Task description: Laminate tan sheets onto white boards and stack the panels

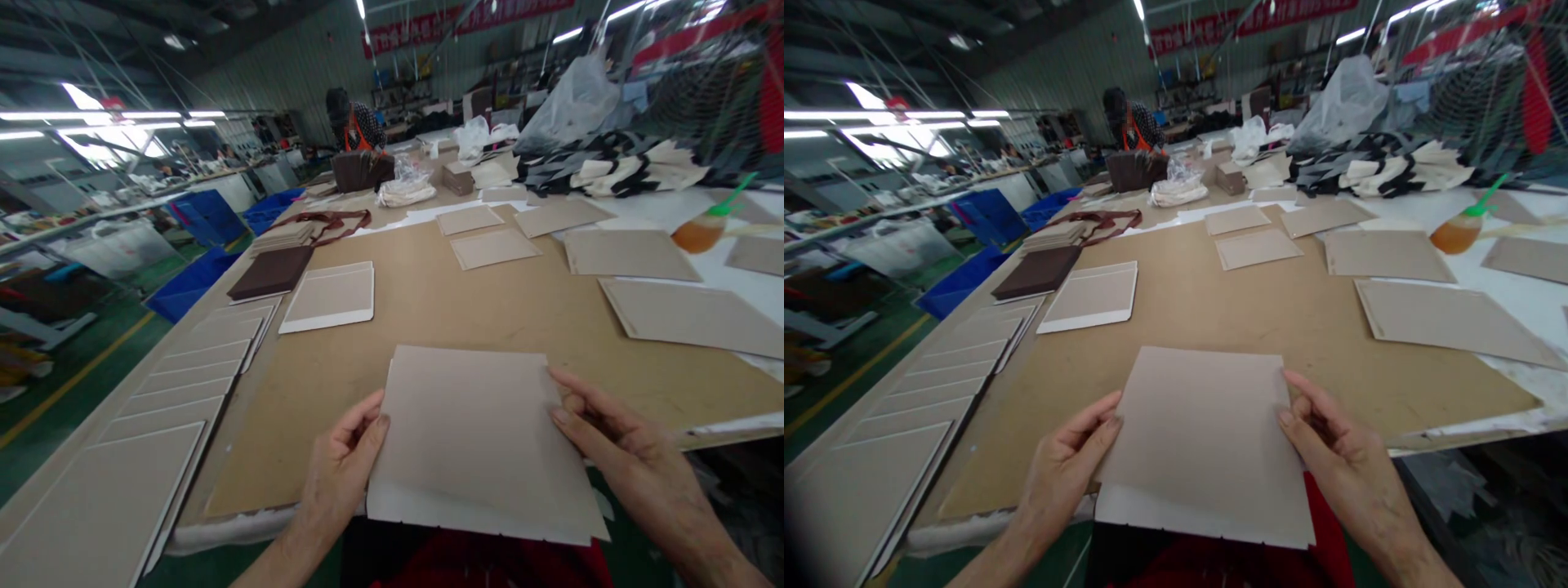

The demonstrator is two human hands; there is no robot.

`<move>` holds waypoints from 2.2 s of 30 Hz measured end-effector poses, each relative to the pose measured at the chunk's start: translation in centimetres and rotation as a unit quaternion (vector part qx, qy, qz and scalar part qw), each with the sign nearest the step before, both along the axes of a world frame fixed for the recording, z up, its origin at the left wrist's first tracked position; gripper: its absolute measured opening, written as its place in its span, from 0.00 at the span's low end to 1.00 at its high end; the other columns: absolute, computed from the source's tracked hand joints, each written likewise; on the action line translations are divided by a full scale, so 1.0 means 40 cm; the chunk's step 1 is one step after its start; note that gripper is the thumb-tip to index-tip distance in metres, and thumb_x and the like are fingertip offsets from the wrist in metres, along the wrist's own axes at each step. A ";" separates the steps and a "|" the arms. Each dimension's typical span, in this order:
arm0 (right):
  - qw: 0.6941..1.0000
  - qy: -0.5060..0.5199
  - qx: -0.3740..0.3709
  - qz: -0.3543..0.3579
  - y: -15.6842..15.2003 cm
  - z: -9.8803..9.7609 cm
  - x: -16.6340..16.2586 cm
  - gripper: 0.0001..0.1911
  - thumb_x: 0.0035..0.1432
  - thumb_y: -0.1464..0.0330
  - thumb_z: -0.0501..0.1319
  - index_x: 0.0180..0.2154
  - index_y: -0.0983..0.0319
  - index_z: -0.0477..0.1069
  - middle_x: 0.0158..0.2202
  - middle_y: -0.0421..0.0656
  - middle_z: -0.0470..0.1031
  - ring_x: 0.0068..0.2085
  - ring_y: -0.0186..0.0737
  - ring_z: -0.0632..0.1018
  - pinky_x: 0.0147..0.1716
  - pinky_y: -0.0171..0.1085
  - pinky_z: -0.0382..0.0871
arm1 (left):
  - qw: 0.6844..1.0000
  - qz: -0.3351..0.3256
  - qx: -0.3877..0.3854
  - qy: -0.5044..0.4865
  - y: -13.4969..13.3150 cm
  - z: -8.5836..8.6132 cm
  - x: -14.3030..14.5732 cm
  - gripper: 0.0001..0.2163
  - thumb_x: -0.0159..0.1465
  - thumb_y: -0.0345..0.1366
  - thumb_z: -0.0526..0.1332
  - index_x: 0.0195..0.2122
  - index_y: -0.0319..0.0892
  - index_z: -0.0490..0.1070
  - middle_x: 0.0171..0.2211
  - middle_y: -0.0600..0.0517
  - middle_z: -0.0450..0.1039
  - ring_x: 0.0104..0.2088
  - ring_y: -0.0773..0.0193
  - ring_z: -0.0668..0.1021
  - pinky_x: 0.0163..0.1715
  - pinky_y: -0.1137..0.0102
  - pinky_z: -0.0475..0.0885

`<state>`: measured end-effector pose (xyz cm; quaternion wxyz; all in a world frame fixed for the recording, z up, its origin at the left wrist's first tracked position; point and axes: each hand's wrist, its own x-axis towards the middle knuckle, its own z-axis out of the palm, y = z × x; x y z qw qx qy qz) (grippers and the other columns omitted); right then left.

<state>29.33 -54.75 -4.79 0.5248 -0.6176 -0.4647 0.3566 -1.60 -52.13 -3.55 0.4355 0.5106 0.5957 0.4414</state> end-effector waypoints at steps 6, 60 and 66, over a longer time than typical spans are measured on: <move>0.997 -0.034 -0.048 0.047 0.001 -0.033 -0.006 0.26 0.54 0.51 0.67 0.52 0.54 0.78 0.29 0.39 0.71 0.30 0.39 0.74 0.27 0.32 0.72 | 0.997 -0.018 -0.073 0.011 -0.007 -0.005 -0.024 0.14 0.58 0.48 0.68 0.41 0.46 0.80 0.35 0.50 0.82 0.35 0.60 0.81 0.34 0.72 0.74; 0.975 -0.212 -0.068 0.020 0.063 -0.086 0.018 0.29 0.53 0.45 0.64 0.51 0.53 0.78 0.29 0.39 0.74 0.29 0.44 0.77 0.32 0.41 0.75 | 0.979 -0.089 -0.053 0.175 0.101 -0.024 -0.025 0.10 0.60 0.42 0.63 0.41 0.47 0.75 0.27 0.56 0.71 0.28 0.64 0.74 0.30 0.70 0.69; 0.976 -0.199 -0.069 0.048 0.079 -0.037 -0.007 0.26 0.55 0.50 0.63 0.49 0.58 0.79 0.25 0.39 0.73 0.26 0.41 0.75 0.27 0.38 0.72 | 0.975 -0.103 -0.038 0.192 0.101 -0.035 -0.033 0.10 0.62 0.44 0.63 0.42 0.48 0.75 0.27 0.56 0.70 0.28 0.64 0.74 0.29 0.70 0.69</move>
